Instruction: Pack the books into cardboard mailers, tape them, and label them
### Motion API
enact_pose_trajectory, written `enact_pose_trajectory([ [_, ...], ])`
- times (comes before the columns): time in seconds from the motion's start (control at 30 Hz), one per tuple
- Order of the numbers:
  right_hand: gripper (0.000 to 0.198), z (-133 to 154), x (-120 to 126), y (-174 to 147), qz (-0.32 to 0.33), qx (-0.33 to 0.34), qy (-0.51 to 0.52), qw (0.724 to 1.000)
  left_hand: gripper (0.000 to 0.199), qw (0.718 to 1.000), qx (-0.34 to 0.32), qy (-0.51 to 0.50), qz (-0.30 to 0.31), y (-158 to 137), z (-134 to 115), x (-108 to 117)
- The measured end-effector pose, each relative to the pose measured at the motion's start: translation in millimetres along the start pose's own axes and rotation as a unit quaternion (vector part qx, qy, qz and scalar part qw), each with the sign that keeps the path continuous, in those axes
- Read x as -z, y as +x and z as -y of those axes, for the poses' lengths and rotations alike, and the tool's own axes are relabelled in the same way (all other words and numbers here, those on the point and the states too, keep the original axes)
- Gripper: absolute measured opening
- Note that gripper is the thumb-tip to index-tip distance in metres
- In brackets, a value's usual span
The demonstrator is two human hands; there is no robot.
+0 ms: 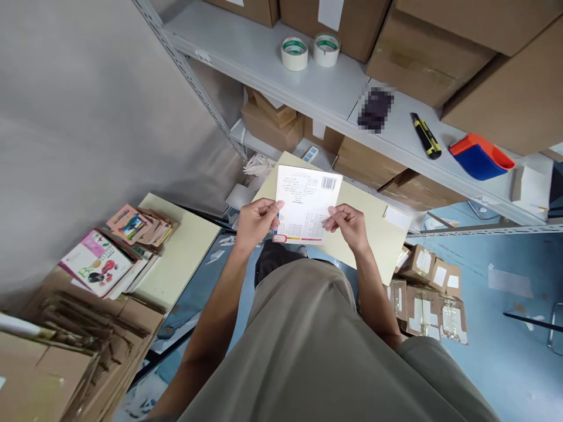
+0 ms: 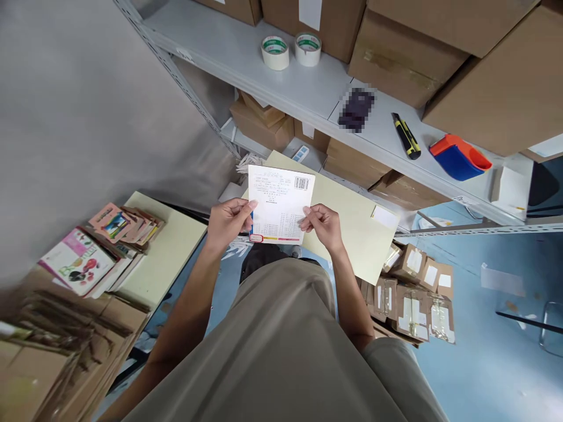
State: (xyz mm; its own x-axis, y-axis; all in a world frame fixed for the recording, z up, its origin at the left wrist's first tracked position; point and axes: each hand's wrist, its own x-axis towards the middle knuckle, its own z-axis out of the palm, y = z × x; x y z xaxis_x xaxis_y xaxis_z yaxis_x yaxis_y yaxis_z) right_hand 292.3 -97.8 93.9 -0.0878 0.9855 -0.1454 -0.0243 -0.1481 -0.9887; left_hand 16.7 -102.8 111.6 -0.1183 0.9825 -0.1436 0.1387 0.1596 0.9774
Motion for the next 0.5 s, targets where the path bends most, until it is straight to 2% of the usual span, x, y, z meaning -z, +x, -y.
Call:
enact_pose_trajectory([
  [0.13,0.060,-3,2,-3,0.012,-0.006,0.009,1.000,0.071,1.000,-0.021,-0.003,-0.020,-3,1,-2],
  [0.27,0.070,-12,4,-6,0.027,-0.026,0.033,0.999,0.079,0.998,-0.034,0.004,-0.047,-11,-5,-1],
  [0.4,0.065,-35,0,0,0.016,-0.032,0.025,0.999,0.059,0.995,-0.064,0.052,-0.055,-19,-18,-3],
  [0.5,0.069,-56,-14,13,0.018,-0.033,0.055,0.998,0.035,0.989,-0.114,0.096,-0.022,-28,-26,-18],
])
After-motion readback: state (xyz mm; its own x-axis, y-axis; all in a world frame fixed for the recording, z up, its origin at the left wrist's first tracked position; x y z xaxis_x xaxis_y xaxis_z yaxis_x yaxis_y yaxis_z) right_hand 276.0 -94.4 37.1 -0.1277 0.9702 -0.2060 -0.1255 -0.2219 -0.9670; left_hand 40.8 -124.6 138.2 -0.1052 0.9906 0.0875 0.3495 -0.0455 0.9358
